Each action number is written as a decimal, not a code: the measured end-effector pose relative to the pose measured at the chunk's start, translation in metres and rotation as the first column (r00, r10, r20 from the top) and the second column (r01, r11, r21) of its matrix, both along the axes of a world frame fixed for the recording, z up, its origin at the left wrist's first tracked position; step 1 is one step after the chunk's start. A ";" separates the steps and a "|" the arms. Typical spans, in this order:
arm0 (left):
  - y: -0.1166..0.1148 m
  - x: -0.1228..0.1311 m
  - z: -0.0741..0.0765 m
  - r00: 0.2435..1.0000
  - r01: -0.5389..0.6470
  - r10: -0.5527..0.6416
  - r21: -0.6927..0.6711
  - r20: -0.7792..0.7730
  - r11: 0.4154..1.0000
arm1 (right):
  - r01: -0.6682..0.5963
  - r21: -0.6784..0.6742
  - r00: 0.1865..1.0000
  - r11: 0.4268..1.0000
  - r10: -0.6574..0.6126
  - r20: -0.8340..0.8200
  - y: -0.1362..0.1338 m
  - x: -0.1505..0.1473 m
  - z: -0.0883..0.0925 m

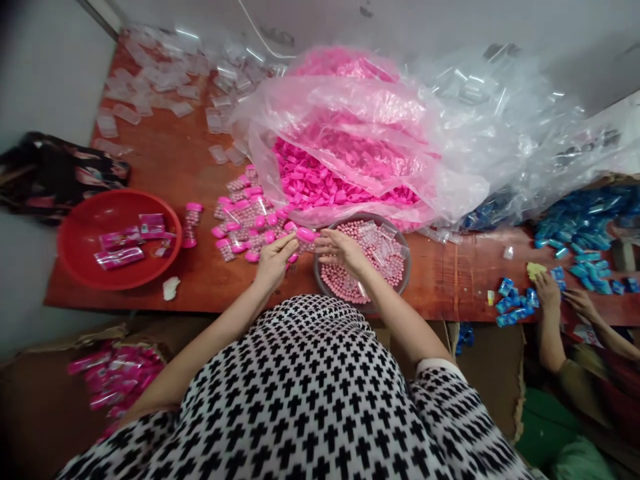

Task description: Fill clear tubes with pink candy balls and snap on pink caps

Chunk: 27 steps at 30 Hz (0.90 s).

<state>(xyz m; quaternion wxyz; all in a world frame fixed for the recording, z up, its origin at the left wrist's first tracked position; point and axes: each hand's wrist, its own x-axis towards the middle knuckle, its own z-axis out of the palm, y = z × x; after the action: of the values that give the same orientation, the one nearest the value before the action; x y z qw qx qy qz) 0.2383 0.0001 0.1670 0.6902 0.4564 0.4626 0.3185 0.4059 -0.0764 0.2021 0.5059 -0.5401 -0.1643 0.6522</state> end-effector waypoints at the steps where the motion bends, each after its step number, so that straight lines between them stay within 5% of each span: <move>1: 0.002 -0.002 -0.003 1.000 -0.015 0.015 -0.003 0.007 1.000 | 0.024 0.010 0.987 1.000 -0.025 0.160 -0.006 0.013 -0.001; 3: 0.012 -0.012 -0.010 0.998 -0.065 0.065 0.020 -0.007 0.998 | 0.019 0.010 0.841 1.000 -0.021 0.540 -0.017 0.042 -0.006; 5: 0.026 -0.025 -0.019 0.986 -0.155 0.158 0.061 -0.047 0.986 | -0.030 -0.073 0.517 0.997 0.077 0.852 -0.028 0.070 -0.010; 7: 0.041 -0.039 -0.026 0.967 -0.211 0.228 0.140 -0.111 0.967 | -0.055 -0.227 0.190 0.972 0.233 0.954 -0.037 0.091 -0.012; 9: 0.050 -0.048 -0.029 0.957 -0.207 0.240 0.197 -0.162 0.958 | -0.054 -0.382 0.000 0.923 0.382 0.924 -0.043 0.100 -0.012; 14: 0.030 -0.032 -0.024 0.957 0.005 0.080 0.291 -0.277 0.957 | 0.099 -0.564 -0.170 0.820 0.573 0.802 -0.041 0.082 -0.020; 19: -0.013 0.017 -0.019 0.917 0.344 -0.254 0.292 -0.307 0.892 | 0.126 -0.544 -0.216 0.829 0.558 0.801 -0.037 0.065 -0.042; 24: -0.029 0.058 -0.016 0.757 0.620 -0.449 0.306 -0.476 0.722 | -0.076 -0.492 -0.308 0.867 0.449 0.839 -0.046 0.075 -0.050; 27: -0.030 0.077 -0.016 0.640 0.742 -0.513 0.285 -0.572 0.607 | -0.324 -0.469 -0.394 0.822 0.334 0.857 -0.047 0.089 -0.049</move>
<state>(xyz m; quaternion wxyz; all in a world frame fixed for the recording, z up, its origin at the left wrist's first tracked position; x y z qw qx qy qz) 0.3150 -0.0298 0.1511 0.4940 0.8116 0.3088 0.0445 0.4947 -0.1235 0.1531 -0.0460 -0.7584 -0.6440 0.0897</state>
